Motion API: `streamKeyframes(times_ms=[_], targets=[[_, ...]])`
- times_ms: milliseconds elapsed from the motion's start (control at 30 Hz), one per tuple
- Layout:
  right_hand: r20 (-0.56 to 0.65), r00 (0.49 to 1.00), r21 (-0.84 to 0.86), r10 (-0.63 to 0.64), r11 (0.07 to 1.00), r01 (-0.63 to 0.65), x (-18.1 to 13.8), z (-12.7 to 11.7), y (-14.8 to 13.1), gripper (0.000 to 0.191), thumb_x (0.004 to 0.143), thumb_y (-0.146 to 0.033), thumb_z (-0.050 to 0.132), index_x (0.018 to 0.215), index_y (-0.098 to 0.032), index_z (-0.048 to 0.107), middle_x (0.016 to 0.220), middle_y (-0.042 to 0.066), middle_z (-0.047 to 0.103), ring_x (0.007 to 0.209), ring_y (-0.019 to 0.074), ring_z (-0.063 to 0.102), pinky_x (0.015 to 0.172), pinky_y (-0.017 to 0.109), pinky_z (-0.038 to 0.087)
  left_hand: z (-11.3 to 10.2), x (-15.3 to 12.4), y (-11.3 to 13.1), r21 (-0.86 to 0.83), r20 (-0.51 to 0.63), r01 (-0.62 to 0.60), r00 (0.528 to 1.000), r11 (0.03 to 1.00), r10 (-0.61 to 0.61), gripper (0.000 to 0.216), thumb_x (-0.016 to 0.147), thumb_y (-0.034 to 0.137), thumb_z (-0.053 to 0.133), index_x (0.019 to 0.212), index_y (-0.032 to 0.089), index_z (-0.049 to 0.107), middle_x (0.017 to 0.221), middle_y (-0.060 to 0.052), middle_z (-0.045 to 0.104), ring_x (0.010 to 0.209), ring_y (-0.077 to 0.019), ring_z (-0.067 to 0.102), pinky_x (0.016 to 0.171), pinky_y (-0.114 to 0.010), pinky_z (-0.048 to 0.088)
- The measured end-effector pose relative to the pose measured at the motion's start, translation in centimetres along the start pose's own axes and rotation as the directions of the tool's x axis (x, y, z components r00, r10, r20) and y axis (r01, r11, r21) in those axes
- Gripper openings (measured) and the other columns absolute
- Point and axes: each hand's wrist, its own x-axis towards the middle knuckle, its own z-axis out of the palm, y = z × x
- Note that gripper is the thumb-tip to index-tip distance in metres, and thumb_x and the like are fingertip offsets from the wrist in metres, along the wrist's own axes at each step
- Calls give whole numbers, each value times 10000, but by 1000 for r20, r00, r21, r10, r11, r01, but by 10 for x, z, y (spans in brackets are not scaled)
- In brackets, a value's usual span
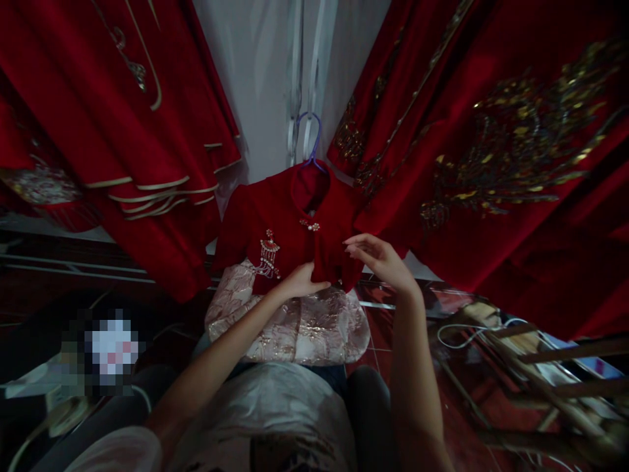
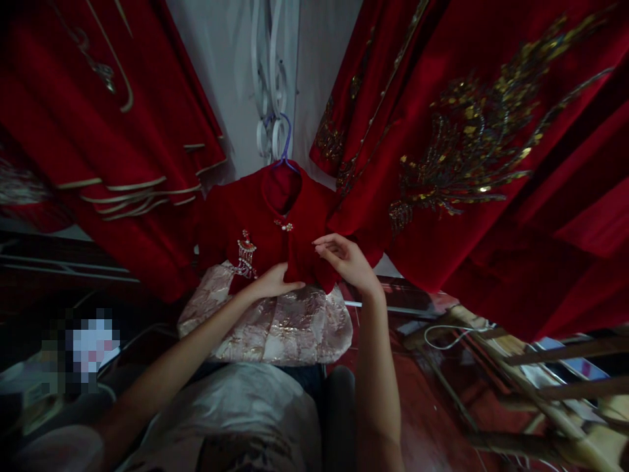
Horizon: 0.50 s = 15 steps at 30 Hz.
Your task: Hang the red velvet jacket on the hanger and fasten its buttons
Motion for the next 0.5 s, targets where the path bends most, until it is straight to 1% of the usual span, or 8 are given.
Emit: streamKeyframes(times_ms=[67, 167, 233, 300, 367, 400, 433, 500], targets=[[95, 995, 42, 7, 999, -11, -3, 5, -9, 273, 825, -374, 636, 1021, -185, 635, 940, 57, 664, 862, 142, 630, 828, 302, 508, -10, -14, -3, -82, 6, 97, 995, 992, -97, 401, 694, 370, 733, 989, 106, 671, 992, -95, 718, 883, -229, 658, 834, -354, 502], [181, 983, 85, -2, 996, -14, -3, 12, -13, 259, 831, -369, 627, 1008, -180, 630, 977, 58, 655, 854, 134, 631, 816, 295, 524, -22, -30, -8, -313, -107, 150, 976, 938, -191, 423, 692, 391, 737, 1007, 119, 664, 993, -74, 719, 834, -186, 656, 789, -308, 502], [200, 980, 83, 5, 996, -22, -2, 18, -10, 252, 835, -378, 617, 991, -180, 627, 982, 57, 652, 824, 126, 632, 788, 286, 536, -26, -36, -11, -440, -199, 116, 954, 891, -223, 445, 667, 356, 759, 1042, 140, 656, 1032, -66, 714, 855, -173, 655, 817, -303, 500], [211, 977, 55, 26, 998, -38, 1, 25, -5, 247, 839, -395, 604, 959, -180, 625, 926, 50, 656, 773, 123, 633, 741, 280, 545, -28, -38, -13, -533, -319, 30, 918, 845, -234, 454, 645, 308, 769, 1059, 164, 652, 1038, -52, 714, 869, -165, 657, 844, -303, 502], [227, 973, 26, 40, 999, -47, 4, 32, -1, 249, 843, -407, 593, 935, -178, 624, 856, 42, 657, 734, 124, 632, 708, 280, 548, -31, -40, -9, -589, -435, -72, 868, 805, -241, 426, 632, 272, 761, 1036, 181, 660, 985, -33, 720, 843, -155, 659, 830, -294, 515], [235, 971, 17, 43, 999, -48, 4, 35, 0, 251, 844, -410, 590, 928, -176, 623, 829, 38, 655, 719, 124, 631, 693, 279, 549, -32, -42, -6, -608, -464, -109, 853, 786, -240, 398, 631, 269, 749, 1011, 184, 667, 939, -28, 722, 810, -152, 659, 797, -287, 526], [246, 968, 16, 43, 999, -48, 5, 38, -1, 253, 844, -412, 589, 926, -175, 621, 810, 34, 652, 705, 123, 629, 677, 276, 549, -35, -44, -1, -625, -465, -130, 854, 770, -234, 368, 636, 281, 730, 986, 183, 673, 887, -26, 718, 763, -148, 656, 746, -279, 536], [265, 963, 36, 42, 998, -53, 5, 43, -5, 251, 845, -411, 589, 925, -175, 616, 783, 25, 645, 677, 116, 623, 641, 263, 546, -40, -49, 11, -654, -399, -119, 893, 747, -207, 340, 658, 341, 680, 954, 174, 677, 771, -27, 693, 634, -138, 624, 606, -264, 529]])
